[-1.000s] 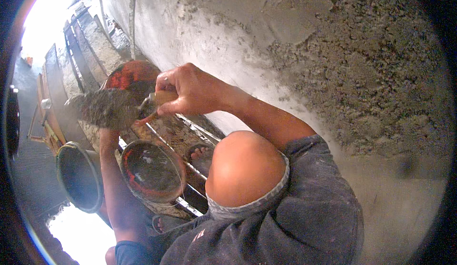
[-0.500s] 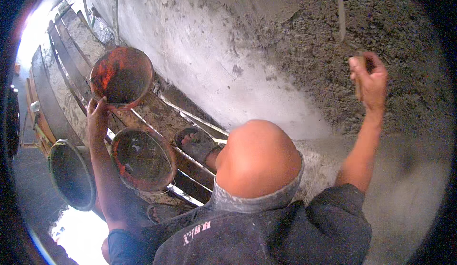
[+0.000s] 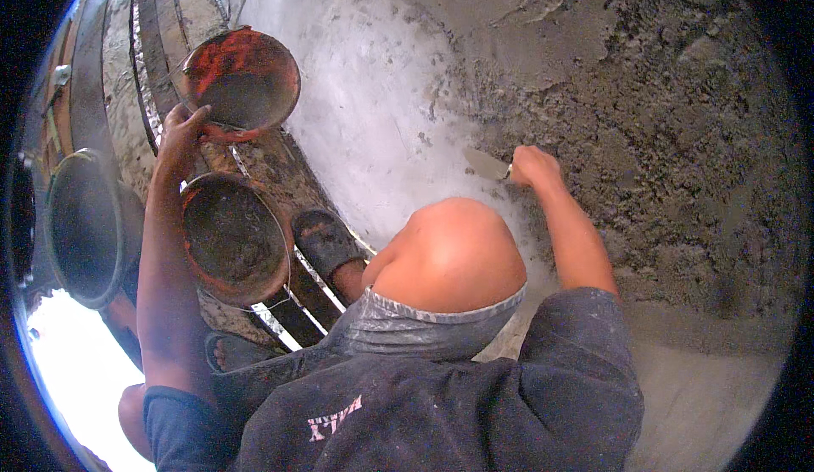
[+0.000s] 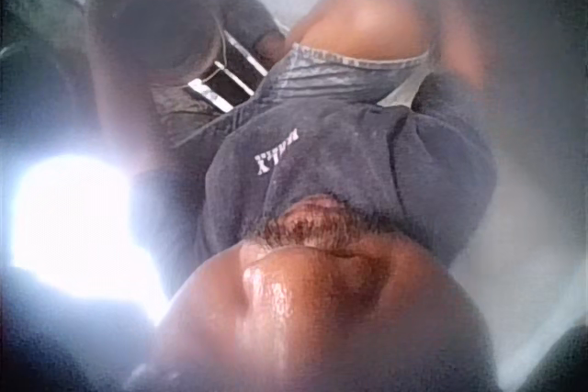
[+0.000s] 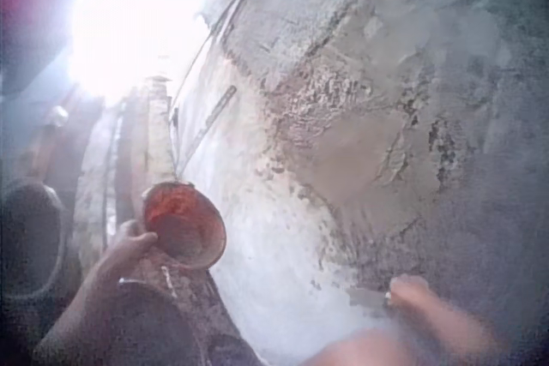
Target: The person scoops wet cement from a bucket using a trowel and applies it to a vertical wall surface. They repeatedly smooth and spread the material across the wall while standing on a wooden scaffold.
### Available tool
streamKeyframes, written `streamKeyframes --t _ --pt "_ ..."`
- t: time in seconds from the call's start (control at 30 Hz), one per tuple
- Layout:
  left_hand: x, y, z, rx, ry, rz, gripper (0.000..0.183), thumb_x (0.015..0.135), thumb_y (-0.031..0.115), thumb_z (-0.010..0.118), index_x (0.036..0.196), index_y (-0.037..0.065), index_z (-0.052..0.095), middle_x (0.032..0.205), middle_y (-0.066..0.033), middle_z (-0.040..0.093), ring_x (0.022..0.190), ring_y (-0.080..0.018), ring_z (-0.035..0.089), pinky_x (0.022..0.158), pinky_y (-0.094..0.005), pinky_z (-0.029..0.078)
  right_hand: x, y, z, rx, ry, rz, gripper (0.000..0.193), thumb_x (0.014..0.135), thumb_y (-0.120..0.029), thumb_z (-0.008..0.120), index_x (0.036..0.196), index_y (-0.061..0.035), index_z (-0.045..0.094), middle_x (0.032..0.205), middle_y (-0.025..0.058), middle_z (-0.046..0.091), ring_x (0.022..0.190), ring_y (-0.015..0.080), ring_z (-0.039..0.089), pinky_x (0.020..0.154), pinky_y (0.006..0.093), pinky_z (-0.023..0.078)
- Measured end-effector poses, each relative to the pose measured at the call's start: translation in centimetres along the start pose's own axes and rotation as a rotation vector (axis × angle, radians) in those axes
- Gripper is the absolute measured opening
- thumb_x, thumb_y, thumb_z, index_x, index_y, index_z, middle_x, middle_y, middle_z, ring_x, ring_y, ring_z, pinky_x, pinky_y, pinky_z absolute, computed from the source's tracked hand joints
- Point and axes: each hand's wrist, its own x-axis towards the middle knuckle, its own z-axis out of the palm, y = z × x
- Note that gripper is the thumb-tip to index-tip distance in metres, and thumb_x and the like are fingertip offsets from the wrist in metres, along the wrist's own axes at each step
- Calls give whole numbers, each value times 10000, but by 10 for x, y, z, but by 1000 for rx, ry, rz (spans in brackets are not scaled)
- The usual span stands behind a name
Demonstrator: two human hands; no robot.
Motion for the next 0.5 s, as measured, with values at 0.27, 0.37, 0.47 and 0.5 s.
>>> streamKeyframes --t 0.27,0.37,0.47,0.5 --pt "2 8 2 91 -11 15 270 973 302 693 948 49 602 775 -35 636 675 -122 563 624 -296 428 64 -54 -155 -79 -59 40 314 746 -165 762 1044 -67 775 999 124 787 944 291 756 807 463 579" --pt "2 13 2 98 0 22 273 967 298 696 932 44 603 775 -31 623 686 -124 561 631 -303 434 99 -73 -203 -115 8 -18 308 753 -141 714 1049 -67 759 1011 139 781 936 307 752 804 474 576" --pt "6 14 -2 161 -1 -5 267 963 288 699 942 36 612 798 -31 626 709 -127 570 640 -310 444 157 -79 -221 4 359 -214 255 743 -188 753 848 42 724 768 218 706 685 293 718 629 483 561" --pt "8 13 -2 189 -7 -19 264 961 283 699 948 33 616 809 -32 629 717 -129 574 644 -312 447 176 -77 -229 10 455 -249 265 758 -205 740 860 40 727 780 233 704 714 312 726 650 484 566"
